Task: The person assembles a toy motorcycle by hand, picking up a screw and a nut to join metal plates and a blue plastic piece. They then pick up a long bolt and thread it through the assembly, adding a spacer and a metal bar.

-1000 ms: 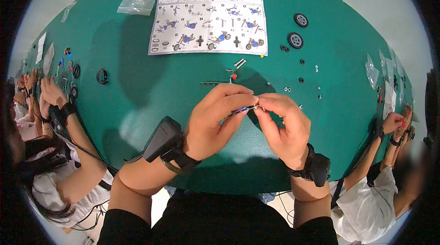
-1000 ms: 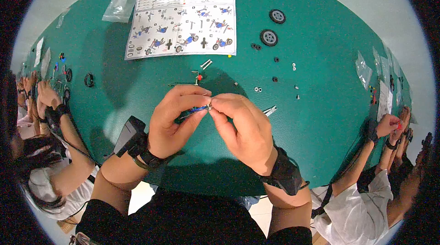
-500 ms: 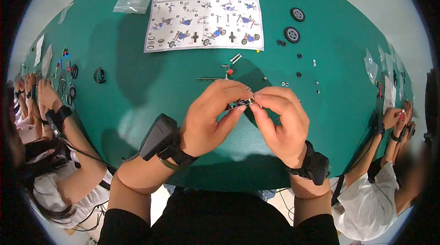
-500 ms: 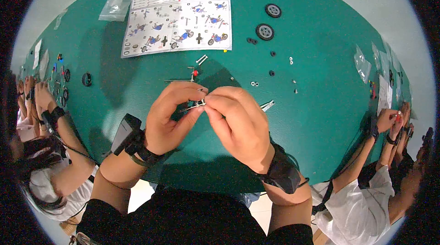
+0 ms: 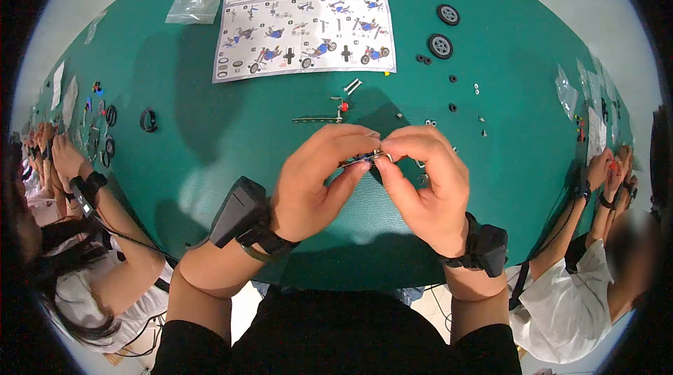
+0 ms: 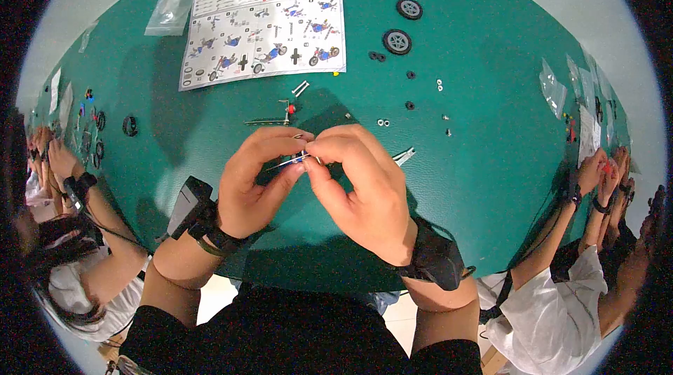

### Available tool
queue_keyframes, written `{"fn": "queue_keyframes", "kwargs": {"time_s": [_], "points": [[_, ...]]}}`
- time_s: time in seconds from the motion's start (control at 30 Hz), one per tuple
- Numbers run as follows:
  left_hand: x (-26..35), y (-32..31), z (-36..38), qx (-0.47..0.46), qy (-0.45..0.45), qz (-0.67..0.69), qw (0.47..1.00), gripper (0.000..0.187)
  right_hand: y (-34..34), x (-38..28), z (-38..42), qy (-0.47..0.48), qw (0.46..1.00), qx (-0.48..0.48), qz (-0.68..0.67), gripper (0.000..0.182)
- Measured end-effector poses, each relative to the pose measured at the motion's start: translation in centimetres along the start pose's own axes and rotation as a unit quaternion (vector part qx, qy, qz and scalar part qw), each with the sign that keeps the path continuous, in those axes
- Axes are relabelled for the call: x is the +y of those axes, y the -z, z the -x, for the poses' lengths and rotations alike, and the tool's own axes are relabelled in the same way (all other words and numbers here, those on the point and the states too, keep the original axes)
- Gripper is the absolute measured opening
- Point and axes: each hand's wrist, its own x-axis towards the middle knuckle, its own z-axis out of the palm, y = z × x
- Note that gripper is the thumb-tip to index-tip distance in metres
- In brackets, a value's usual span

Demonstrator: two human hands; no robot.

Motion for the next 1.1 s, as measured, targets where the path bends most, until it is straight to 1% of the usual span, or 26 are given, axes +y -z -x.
{"fn": "queue_keyframes", "kwargs": {"time_s": [0.07,0.27,0.47,0.57,0.67,0.87,0.97,1.07,1.1], "points": [[0.0,0.0,-0.1,0.001,-0.005,0.001,1.000,0.032,-0.2,0.0,0.0,-0.004,1.000,0.012,-0.001,0.023],[-0.1,0.1,0.0,-0.004,-0.008,0.008,1.000,0.034,-0.9,0.3,0.9,-0.105,0.987,0.033,-0.120,0.026],[0.0,0.1,0.1,-0.010,0.006,0.024,1.000,0.034,-0.9,0.6,1.1,-0.084,0.988,0.028,-0.128,0.028],[-0.1,0.0,0.1,-0.008,0.007,0.023,1.000,0.034,-1.0,1.0,1.0,-0.033,0.994,0.027,-0.097,0.029],[-0.1,0.1,0.1,-0.009,0.001,0.016,1.000,0.033,-0.9,1.0,0.8,-0.006,0.996,0.023,-0.091,0.028],[0.1,0.4,0.1,-0.019,0.011,0.049,0.999,0.029,-0.9,1.2,0.7,0.002,0.997,0.022,-0.075,0.028],[-0.4,0.4,0.3,-0.013,0.027,0.061,0.998,0.024,-0.9,1.1,0.6,0.001,0.997,0.015,-0.076,0.029],[-0.2,0.5,0.2,-0.004,0.024,0.071,0.997,0.020,-0.9,1.1,0.6,0.008,0.998,0.006,-0.062,0.030],[-0.3,0.4,0.3,-0.003,0.039,0.092,0.995,0.020,-0.8,1.0,0.5,0.013,0.999,0.002,-0.053,0.031]]}}
